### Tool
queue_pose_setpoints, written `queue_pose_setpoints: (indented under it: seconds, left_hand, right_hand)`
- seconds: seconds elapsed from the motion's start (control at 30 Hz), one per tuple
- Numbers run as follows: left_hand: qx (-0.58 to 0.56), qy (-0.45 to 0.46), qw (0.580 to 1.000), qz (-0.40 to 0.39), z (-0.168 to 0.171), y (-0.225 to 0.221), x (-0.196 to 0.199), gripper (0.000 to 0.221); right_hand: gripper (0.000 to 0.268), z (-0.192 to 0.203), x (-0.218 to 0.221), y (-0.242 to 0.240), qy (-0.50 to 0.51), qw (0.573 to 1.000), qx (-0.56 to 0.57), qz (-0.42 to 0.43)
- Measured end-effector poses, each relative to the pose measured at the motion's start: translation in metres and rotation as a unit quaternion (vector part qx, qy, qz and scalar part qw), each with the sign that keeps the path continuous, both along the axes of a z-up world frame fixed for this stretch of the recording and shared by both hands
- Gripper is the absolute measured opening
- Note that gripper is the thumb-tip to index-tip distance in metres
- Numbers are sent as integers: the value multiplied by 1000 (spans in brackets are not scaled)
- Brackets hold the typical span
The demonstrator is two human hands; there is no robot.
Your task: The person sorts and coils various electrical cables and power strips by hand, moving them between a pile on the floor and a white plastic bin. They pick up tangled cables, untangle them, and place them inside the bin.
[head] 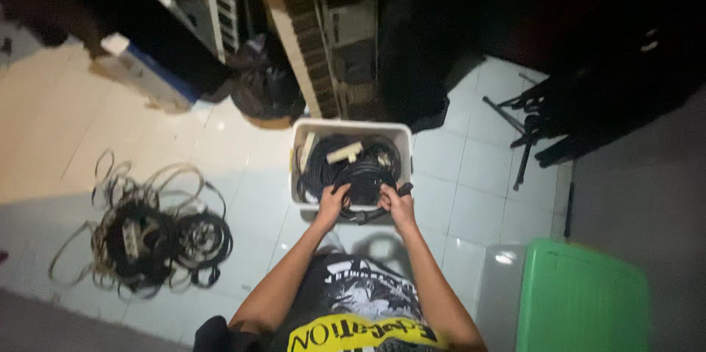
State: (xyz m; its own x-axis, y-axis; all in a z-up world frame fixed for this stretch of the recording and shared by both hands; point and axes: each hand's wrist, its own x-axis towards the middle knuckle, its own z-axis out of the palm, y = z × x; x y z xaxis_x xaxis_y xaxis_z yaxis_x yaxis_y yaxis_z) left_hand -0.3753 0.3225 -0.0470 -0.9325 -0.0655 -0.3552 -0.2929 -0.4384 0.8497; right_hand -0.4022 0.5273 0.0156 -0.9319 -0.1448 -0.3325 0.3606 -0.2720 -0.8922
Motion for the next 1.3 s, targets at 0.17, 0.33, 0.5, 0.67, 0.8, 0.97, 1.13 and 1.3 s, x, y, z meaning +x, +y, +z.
queue_pose_setpoints:
  seconds: [0.17,0.33,0.5,0.67,0.8,0.97,1.13,1.3]
  left_hand:
    - [-146,90,985,23,5,-24,-41,41]
    - [-27,-44,998,-23,1,-30,-70,52]
    - [-31,-106,992,-62,-1,-42,-89,51]
    - [-26,-126,989,-77,-3,-34,-110,46]
    - [-86,-88,990,-63,-8,-21,-128,40]
    - [-277,-32,959,-40,-25,-5,-151,41]
    - [-273,-27,960,-48,-58,13,-181,40]
    - [-240,-58,966,-71,-110,27,-197,37]
  right_hand:
    - [16,-7,-38,-24,-23,993,107,-51]
    - [16,-18,-49,-41,-97,983,107,-109]
    - [28,-32,-50,-52,-129,964,182,-144]
    - [50,-42,-69,-52,-146,960,152,-182]
    - [51,-53,-83,-37,-141,954,225,-136]
    - [49,-81,-108,-12,-132,958,253,-39]
    - [88,-100,-125,0,-237,932,256,-96]
    - [84,-147,-144,11,-309,923,213,-78]
